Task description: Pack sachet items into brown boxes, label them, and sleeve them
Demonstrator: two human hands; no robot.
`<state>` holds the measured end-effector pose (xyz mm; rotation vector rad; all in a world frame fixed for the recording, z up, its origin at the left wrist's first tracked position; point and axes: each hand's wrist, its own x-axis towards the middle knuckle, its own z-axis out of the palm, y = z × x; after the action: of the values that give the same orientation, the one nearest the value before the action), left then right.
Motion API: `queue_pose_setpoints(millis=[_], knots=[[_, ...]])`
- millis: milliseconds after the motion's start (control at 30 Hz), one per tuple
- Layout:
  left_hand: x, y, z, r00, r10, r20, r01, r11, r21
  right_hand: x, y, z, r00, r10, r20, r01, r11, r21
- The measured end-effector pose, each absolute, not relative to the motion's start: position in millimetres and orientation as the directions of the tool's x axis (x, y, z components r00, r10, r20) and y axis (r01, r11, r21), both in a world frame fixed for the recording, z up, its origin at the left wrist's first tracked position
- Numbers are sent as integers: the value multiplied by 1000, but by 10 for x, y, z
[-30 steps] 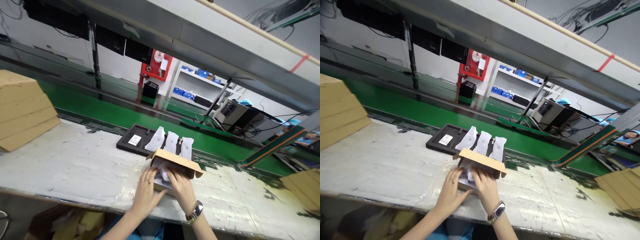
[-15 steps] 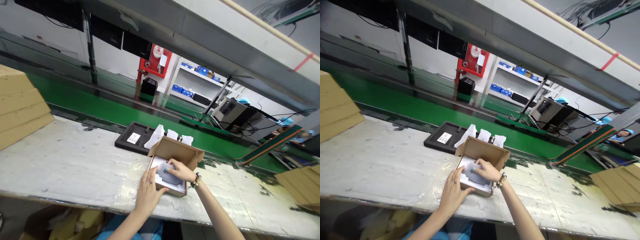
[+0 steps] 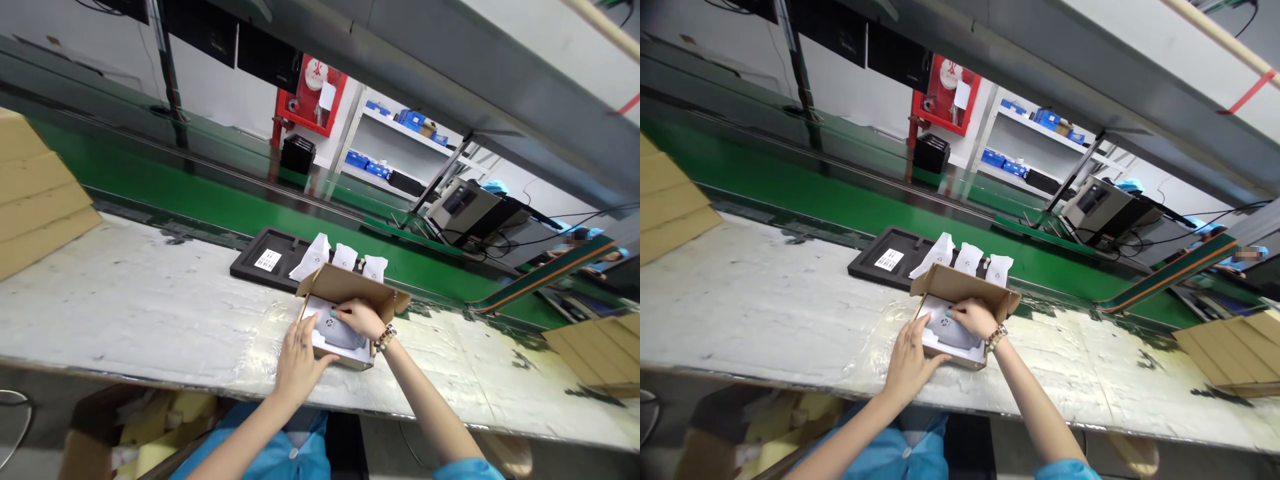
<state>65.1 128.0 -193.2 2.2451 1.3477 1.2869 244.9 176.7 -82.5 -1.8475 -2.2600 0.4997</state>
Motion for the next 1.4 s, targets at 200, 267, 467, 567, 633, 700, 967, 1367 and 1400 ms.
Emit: queue_pose_setpoints(millis=[200,267,467,567,633,700,967,1367,1400], knots=[[683,1210,-1919,183,756,628,641,-577,507,2465,1766,-866,-243,966,-88,919,201,-339],[694,1190,-1914,190,729,657,640,-600,480,2453,1748,-893,-236,968,-86,926,197,-321],[687,1209,-1913,196,706,680,680,-598,424,2371,1574,-1005,-59,997,40,966,67,-249],[711,1207,-1913,212,705,677,667,-611,428,2385,1595,-1061,-36,996,76,964,55,-259],[736,1174,-1903,207,715,668,659,-606,445,2394,1637,-1069,-48,993,106,959,76,-273],[728,1132,-1879,204,720,663,640,-611,466,2382,1608,-1032,-72,985,155,952,114,-282],[37,1737,-1315,-84,747,659,552,-516,655,2602,549,-875,-47,600,799,905,364,-220],[-63,1811,-992,582,733,351,343,-613,712,2970,530,-1062,145,905,400,573,253,-779],[-94,1752,-1007,588,737,333,357,-607,710,2958,474,-1117,151,893,423,570,271,-776]])
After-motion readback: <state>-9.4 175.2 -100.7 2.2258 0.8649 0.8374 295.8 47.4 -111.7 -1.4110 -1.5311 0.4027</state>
